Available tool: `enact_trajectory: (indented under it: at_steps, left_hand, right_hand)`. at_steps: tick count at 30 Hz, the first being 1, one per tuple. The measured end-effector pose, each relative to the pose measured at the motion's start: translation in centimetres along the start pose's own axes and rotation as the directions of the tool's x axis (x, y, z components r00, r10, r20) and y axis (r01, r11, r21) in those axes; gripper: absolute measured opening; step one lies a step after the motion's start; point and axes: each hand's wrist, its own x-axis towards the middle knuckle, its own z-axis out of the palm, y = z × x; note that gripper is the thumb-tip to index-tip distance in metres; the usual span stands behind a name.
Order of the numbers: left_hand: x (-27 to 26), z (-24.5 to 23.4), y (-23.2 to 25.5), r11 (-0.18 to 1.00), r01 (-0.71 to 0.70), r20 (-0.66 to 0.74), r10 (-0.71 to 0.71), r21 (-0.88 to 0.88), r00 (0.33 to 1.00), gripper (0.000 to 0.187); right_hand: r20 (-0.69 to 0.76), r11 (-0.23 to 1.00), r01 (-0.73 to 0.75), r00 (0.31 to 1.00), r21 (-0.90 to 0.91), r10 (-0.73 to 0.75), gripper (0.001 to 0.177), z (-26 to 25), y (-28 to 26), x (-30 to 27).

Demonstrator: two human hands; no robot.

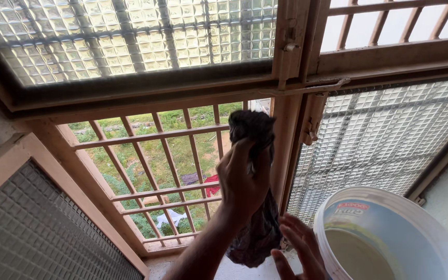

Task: The person cleans a window frame and a metal security grille using a dark cloth. They wipe the horizontal and vertical bars of the grille and the surrounding frame, occasionally dipping the cloth into a bucket of water to wet it.

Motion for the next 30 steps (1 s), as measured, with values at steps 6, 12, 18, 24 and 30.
enact_trajectory:
  at_steps: [6, 12, 18, 24, 30]
  left_hand:
    - [4.4, 5.5, -0.3, 0.938, -0.232, 0.151, 0.198, 0.258, 0.968, 0.027]
    - [1.8, 7.3, -3.2, 0.890, -0.214, 0.247, 0.119, 0.403, 0.962, 0.031]
    - [-5.6, 5.9, -4.8, 0.892, -0.175, 0.437, -0.028, 0.417, 0.899, 0.016]
    - [-5.5, 3.6, -3.7, 0.950, 0.311, -0.010, -0.311, -0.023, 0.950, 0.009]
    - [0.3, -2.4, -2.6, 0.892, 0.420, 0.458, -0.446, 0.164, 0.769, 0.011]
  right_hand:
    - [0.104, 0.994, 0.096, 0.989, 0.044, -0.100, 0.049, 0.0, 11.1, -5.7]
    - [0.324, 0.971, -0.006, 0.943, 0.239, -0.074, 0.049, 0.2, 19.5, -9.3]
    - [0.312, 0.965, -0.048, 0.949, 0.257, -0.036, 0.045, 2.7, 18.0, -9.2]
    - [0.267, 0.966, -0.060, 0.964, 0.253, -0.010, 0.041, 3.0, 14.9, -5.7]
    - [0.121, 0.971, -0.044, 0.993, 0.234, 0.016, 0.038, 4.9, 15.1, -7.7]
